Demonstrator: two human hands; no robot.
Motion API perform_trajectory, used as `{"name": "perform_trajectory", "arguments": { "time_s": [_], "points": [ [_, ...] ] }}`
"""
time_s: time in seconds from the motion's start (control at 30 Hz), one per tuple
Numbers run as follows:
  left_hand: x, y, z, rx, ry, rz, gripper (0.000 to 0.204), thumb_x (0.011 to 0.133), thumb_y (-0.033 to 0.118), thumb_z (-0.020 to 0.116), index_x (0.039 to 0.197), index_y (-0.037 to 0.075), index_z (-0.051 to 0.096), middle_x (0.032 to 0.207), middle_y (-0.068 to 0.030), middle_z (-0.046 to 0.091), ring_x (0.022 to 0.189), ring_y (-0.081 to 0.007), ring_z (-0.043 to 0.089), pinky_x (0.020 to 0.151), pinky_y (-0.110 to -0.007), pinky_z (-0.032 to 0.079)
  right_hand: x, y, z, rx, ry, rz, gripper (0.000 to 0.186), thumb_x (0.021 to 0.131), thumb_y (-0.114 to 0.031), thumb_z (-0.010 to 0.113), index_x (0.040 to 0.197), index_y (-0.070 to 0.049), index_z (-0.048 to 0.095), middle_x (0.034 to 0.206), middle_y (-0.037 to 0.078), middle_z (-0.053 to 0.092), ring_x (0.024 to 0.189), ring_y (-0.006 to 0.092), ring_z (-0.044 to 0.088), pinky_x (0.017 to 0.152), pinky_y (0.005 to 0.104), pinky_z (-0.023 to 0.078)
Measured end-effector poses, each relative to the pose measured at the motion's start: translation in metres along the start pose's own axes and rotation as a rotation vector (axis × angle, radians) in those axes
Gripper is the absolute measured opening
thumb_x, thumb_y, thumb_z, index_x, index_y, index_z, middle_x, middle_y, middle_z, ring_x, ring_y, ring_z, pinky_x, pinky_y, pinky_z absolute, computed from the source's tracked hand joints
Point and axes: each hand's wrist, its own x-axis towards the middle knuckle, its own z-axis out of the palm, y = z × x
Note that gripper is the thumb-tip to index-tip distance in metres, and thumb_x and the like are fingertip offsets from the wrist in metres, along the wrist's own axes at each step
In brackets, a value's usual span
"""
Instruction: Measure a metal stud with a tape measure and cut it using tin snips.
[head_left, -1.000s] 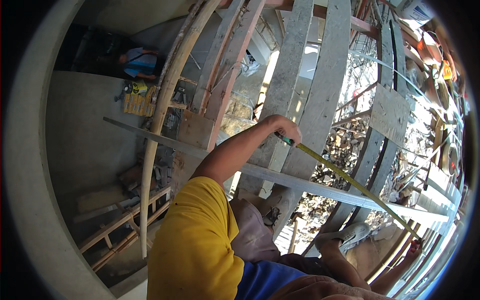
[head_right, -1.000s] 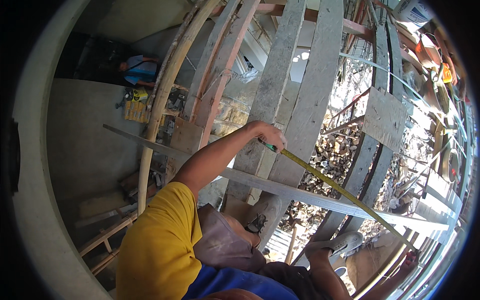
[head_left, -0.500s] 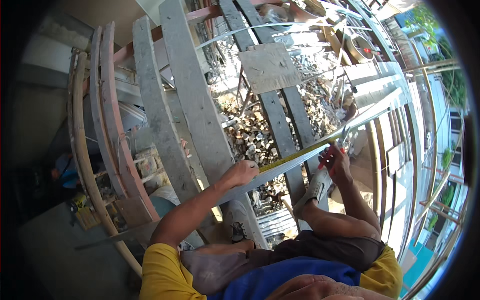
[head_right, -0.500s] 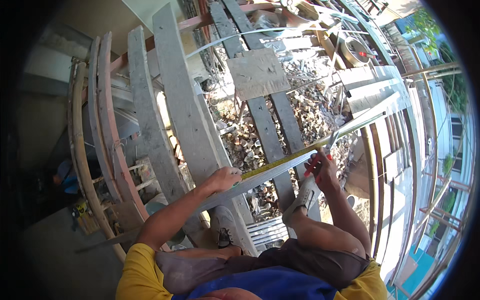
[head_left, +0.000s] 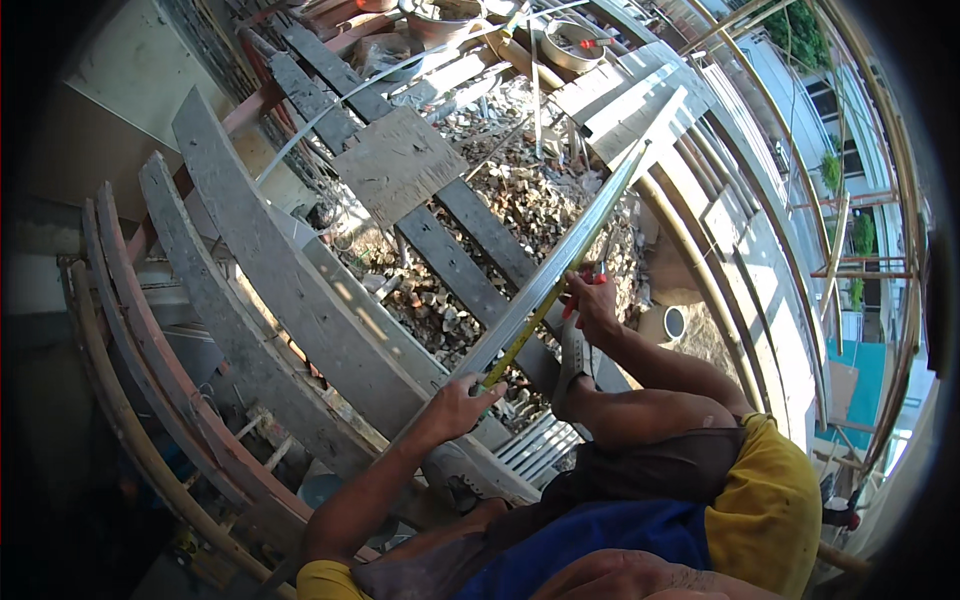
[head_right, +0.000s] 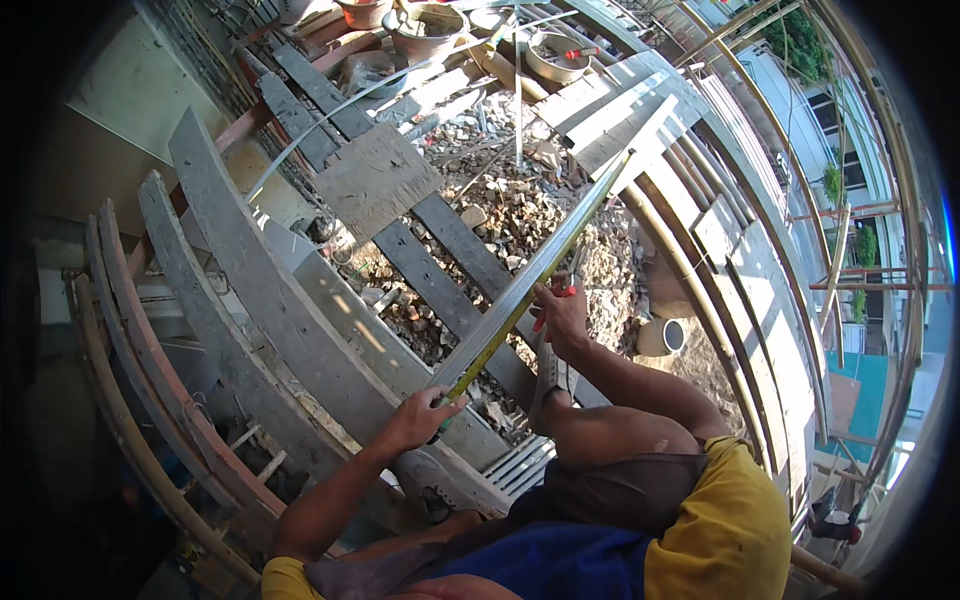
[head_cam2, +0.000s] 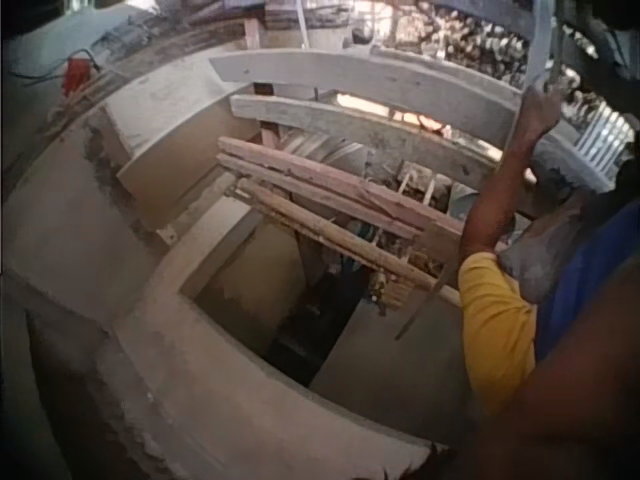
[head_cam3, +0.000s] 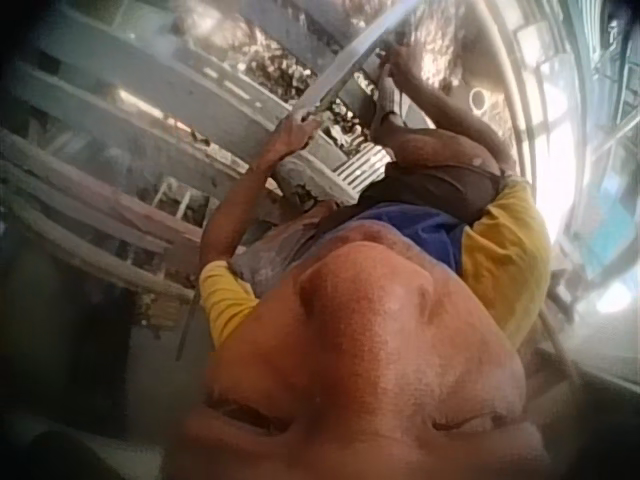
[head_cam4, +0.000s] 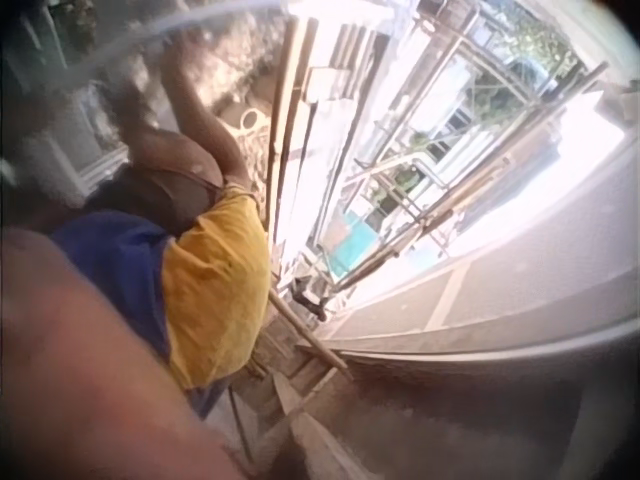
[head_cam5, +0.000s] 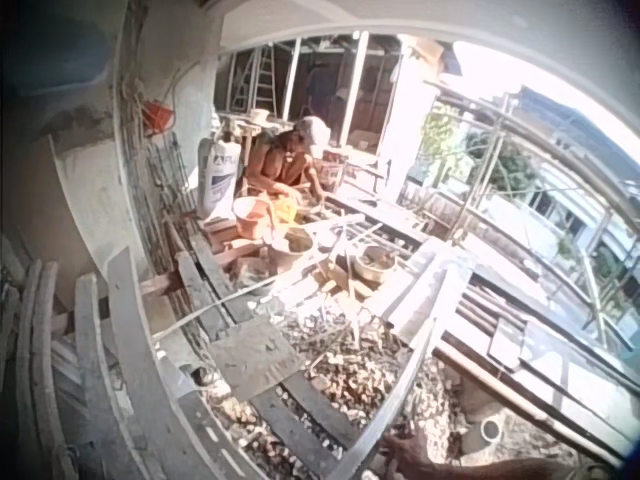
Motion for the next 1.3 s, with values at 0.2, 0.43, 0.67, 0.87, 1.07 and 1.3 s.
{"name": "perform_trajectory", "arguments": {
  "time_s": [0.2, 0.43, 0.67, 0.87, 1.07, 1.3],
  "points": [
    [-0.001, 0.036, -0.008, -0.076, -0.051, 0.061, 0.068, 0.085, 0.054, 0.062, 0.117, -0.005, 0.062, 0.109, -0.0312, 0.063, 0.110, -0.0410, 0.060, 0.094, -0.042, 0.046, -0.007, 0.013, 0.006, 0.212, -0.046, 0.005, 0.023, 0.090, -0.012, 0.065, 0.100, -0.002, 0.048, 0.075, 0.011, 0.062, 0.045, 0.0205, 0.061, 0.028, 0.0294, 0.038],
    [0.008, 0.009, -0.022, -0.038, -0.125, 0.003, 0.061, 0.086, 0.050, 0.063, 0.116, -0.003, 0.061, 0.099, -0.0220, 0.065, 0.095, -0.0287, 0.063, 0.086, -0.037, 0.047, 0.038, -0.016, -0.012, 0.238, 0.053, -0.046, 0.013, 0.089, -0.010, 0.063, 0.087, 0.000, 0.055, 0.063, 0.012, 0.062, 0.040, 0.0187, 0.058, 0.025, 0.0279, 0.033],
    [-0.020, -0.017, -0.073, -0.172, -0.279, -0.051, 0.052, 0.087, 0.046, 0.065, 0.111, 0.000, 0.061, 0.085, -0.0085, 0.062, 0.080, -0.0154, 0.056, 0.075, -0.031, 0.046, 0.179, -0.103, -0.115, 0.194, 0.470, -0.264, 0.025, 0.085, -0.016, 0.070, 0.069, -0.006, 0.054, 0.052, 0.009, 0.054, 0.033, 0.0177, 0.046, 0.029, 0.0303, 0.032],
    [0.003, 0.007, -0.045, -0.181, -0.166, 0.049, 0.051, 0.087, 0.045, 0.065, 0.111, 0.000, 0.065, 0.089, -0.0158, 0.067, 0.086, -0.0211, 0.063, 0.079, -0.034, 0.048, 0.191, -0.068, -0.107, 0.319, 0.379, -0.217, 0.036, 0.093, -0.036, 0.060, 0.078, -0.005, 0.049, 0.051, 0.009, 0.050, 0.027, 0.0208, 0.043, 0.024, 0.0338, 0.032],
    [0.041, 0.026, -0.033, -0.038, -0.068, 0.081, 0.048, 0.088, 0.044, 0.063, 0.111, 0.001, 0.066, 0.086, -0.0108, 0.066, 0.082, -0.0151, 0.060, 0.077, -0.030, 0.048, 0.100, 0.024, -0.047, 0.348, 0.189, 0.161, 0.041, 0.094, -0.041, 0.060, 0.105, -0.003, 0.050, 0.082, 0.009, 0.058, 0.066, 0.0212, 0.059, 0.057, 0.0375, 0.053],
    [0.063, 0.035, -0.028, -0.070, -0.117, 0.072, 0.062, 0.086, 0.050, 0.062, 0.120, -0.001, 0.062, 0.097, -0.0233, 0.067, 0.094, -0.0298, 0.066, 0.085, -0.037, 0.049, 0.033, 0.059, -0.010, 0.261, 0.012, 0.354, 0.040, 0.089, -0.038, 0.069, 0.103, -0.004, 0.052, 0.081, 0.008, 0.060, 0.074, 0.0231, 0.064, 0.066, 0.0404, 0.057]
  ]
}}
